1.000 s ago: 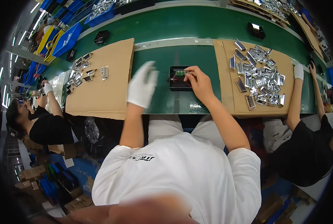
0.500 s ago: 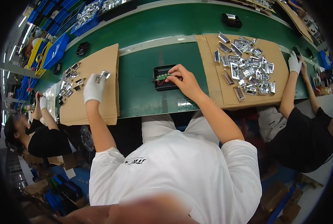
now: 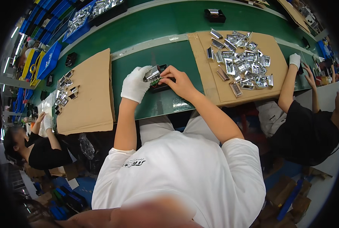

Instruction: Assemble electronic devices by inserting components and batteries into plastic housings at a factory workstation.

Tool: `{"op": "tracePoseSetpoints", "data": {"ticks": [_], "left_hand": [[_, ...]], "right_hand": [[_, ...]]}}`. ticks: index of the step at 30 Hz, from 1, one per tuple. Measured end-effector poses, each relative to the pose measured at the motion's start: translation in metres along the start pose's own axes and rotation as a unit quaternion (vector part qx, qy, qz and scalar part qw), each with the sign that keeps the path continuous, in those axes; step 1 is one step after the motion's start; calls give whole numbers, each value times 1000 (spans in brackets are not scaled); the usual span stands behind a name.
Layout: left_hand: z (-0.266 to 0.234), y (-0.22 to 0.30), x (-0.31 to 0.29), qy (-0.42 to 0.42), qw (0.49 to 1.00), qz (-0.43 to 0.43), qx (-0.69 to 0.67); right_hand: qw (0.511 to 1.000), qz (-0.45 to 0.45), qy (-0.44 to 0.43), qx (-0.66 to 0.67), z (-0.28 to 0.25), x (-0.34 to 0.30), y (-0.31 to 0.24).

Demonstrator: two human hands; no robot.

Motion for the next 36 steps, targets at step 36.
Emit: {"op": "tracePoseSetpoints", "data": {"ticks": [36], "left_hand": [[2, -6, 9, 44, 989, 95, -108]], "right_hand": [[981, 119, -66, -136, -8, 0, 8]]}}
Point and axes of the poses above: each hand's wrist, its own x-axis towards the middle knuckle, its own z-axis out of the palm, y = z × x, the point moved 9 cm from there along x, towards the middle knuckle, and after that the axes turned 15 degrees about -y, right-handed, at the moved point
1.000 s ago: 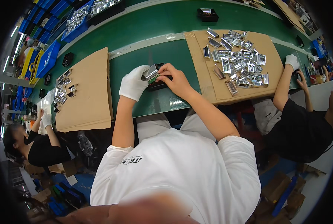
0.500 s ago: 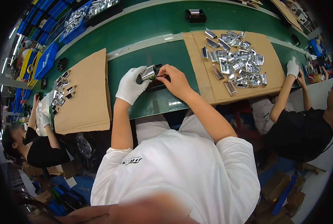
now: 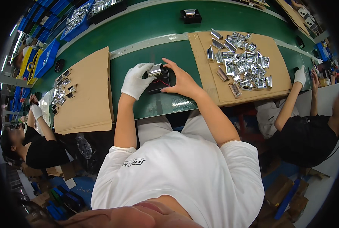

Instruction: Assemble electronic devices by inserting components and batteries into plastic housings at a factory workstation.

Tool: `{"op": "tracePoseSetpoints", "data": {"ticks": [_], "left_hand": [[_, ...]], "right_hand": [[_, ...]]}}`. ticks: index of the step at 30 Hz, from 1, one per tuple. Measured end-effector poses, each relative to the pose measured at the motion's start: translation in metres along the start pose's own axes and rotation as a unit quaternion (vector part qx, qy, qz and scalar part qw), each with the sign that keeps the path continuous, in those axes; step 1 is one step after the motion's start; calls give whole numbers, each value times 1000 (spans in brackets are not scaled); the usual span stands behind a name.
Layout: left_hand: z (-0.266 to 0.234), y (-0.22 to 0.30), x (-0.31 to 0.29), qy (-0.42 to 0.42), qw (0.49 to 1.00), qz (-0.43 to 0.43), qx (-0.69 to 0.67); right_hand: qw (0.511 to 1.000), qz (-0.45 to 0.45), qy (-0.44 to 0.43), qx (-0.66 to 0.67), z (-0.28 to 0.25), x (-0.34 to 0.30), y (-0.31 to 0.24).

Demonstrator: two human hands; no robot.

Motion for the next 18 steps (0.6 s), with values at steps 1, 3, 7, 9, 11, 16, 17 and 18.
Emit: {"op": "tracePoseSetpoints", "data": {"ticks": [1, 3, 7, 9, 11, 16, 17, 18], "left_hand": [[1, -3, 1, -1, 1000, 0, 0], [2, -8, 1, -4, 1000, 0, 1], [2, -8, 1, -9, 1000, -5, -3], [2, -8, 2, -12, 1000, -9, -7], [2, -8, 2, -13, 1000, -5, -9], [5, -12, 5, -18, 999, 13, -26], [7, -15, 5, -20, 999, 17, -35], [9, -16, 6, -22, 999, 22, -45]], "right_hand": [[1000, -4, 2, -1, 0, 0, 0], [1000, -12, 7, -2, -1, 0, -1], [1000, -13, 9, -1, -1, -1, -1], [1000, -11, 10, -1, -1, -1, -1], [1000, -11, 11, 0, -2, -1, -1], [1000, -10, 14, 1, -2, -1, -2], [1000, -11, 14, 1, -2, -1, -1], [1000, -11, 14, 2, -2, -1, -1]]}}
Point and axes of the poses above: each hand's wrist, its own x-axis towards the middle knuckle, its own z-axis out of the palm, y = z × x, the point moved 9 cm from there along x, towards the middle knuckle, and after that the axes turned 15 degrees about -y, right-handed, at the moved point
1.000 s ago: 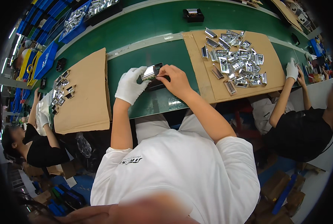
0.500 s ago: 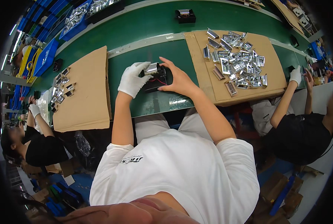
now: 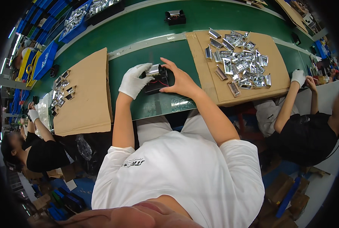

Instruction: Assemble electronic devices by inserting components and batteries into plastic housings at a factory workstation.

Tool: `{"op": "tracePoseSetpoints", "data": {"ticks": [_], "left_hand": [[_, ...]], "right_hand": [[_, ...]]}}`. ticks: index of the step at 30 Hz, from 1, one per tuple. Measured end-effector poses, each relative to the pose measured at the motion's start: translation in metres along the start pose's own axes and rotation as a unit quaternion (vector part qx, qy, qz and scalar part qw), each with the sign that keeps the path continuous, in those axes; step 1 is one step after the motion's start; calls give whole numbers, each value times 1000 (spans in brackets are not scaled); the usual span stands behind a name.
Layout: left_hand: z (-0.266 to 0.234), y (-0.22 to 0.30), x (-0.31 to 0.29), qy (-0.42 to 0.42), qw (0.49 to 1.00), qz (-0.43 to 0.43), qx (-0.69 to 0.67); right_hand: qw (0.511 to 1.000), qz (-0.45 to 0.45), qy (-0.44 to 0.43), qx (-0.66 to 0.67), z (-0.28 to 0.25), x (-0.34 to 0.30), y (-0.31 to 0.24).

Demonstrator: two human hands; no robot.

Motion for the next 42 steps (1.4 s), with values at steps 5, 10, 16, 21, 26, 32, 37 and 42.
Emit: {"op": "tracePoseSetpoints", "data": {"ticks": [5, 10, 16, 21, 26, 32, 37, 42], "left_hand": [[1, 0, 0, 1, 1000, -4, 15], [-5, 13, -2, 18, 997, 7, 74], [-5, 20, 0, 17, 991, 18, 128], [-3, 16, -1, -18, 988, -6, 151], [-3, 16, 0, -9, 991, 1, 131], [-5, 11, 0, -14, 997, 12, 76], [-8, 15, -2, 7, 994, 17, 105], [-6, 13, -1, -3, 995, 14, 100]], "right_hand": [[1000, -10, 2, 1, -1, 0, 0], [1000, -14, 1, 2, 0, 0, 0], [1000, -22, 3, 0, -1, -1, -1], [1000, -23, -1, 7, 0, 1, -1], [1000, -22, 1, 4, -1, 0, 1], [1000, -8, -8, 9, -1, 0, -1], [1000, -11, -5, 12, 0, 1, 2], [1000, -10, -6, 6, 0, 1, 5]]}}
Point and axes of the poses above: each hand's wrist, its own x-axis towards the middle knuckle, its own z-axis out of the palm, y = z × x, the point moved 9 cm from there along x, towards the middle knuckle, and after that the axes turned 15 degrees about -y, right-handed, at the moved point
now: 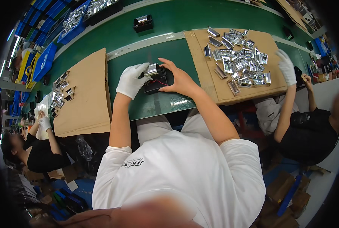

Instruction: Assemble electronic devices by inserting components and batteries into plastic housings at a factory workstation.

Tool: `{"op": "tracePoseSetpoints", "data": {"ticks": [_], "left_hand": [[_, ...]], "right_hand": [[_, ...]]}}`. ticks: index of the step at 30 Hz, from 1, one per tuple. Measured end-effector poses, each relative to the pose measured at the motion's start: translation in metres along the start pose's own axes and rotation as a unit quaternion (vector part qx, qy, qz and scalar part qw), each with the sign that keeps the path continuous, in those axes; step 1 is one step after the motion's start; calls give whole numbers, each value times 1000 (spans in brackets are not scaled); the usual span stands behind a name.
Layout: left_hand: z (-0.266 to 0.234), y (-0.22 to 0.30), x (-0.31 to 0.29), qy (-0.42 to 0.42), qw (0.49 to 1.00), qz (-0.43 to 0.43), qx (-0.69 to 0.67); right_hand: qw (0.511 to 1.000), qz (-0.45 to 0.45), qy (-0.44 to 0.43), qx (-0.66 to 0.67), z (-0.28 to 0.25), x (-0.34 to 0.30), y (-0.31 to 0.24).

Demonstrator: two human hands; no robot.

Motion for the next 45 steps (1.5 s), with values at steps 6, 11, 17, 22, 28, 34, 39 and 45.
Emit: {"op": "tracePoseSetpoints", "data": {"ticks": [6, 11, 17, 22, 28, 34, 39, 45], "left_hand": [[-2, 12, 2, -10, 997, -23, 67], [6, 19, 7, -22, 989, -34, 141], [20, 19, 7, -10, 978, -5, 209], [22, 17, 7, -18, 980, -21, 198], [22, 16, 7, -30, 978, -25, 206], [23, 20, 8, -23, 977, -37, 208], [26, 11, 9, -48, 982, -53, 172], [22, 10, 12, -69, 977, -96, 178]], "right_hand": [[999, -26, 9, -17, 0, 0, -4], [994, -46, 8, -101, 4, -2, -5], [988, -40, 28, -146, 6, -2, -6], [990, -37, 30, -132, 5, -2, -7], [991, -36, 36, -120, 4, -2, -13], [993, -43, 34, -101, 5, -2, -11], [995, -40, 28, -86, 4, -1, -12], [993, -61, 37, -96, 2, -1, -16]]}}
Point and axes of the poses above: each hand's wrist, its own x-axis towards the middle knuckle, its own z-axis out of the palm, y = z × x, the point moved 9 cm from there along x, towards the middle knuckle, and after that the axes turned 15 degrees about -y, right-handed, at the moved point
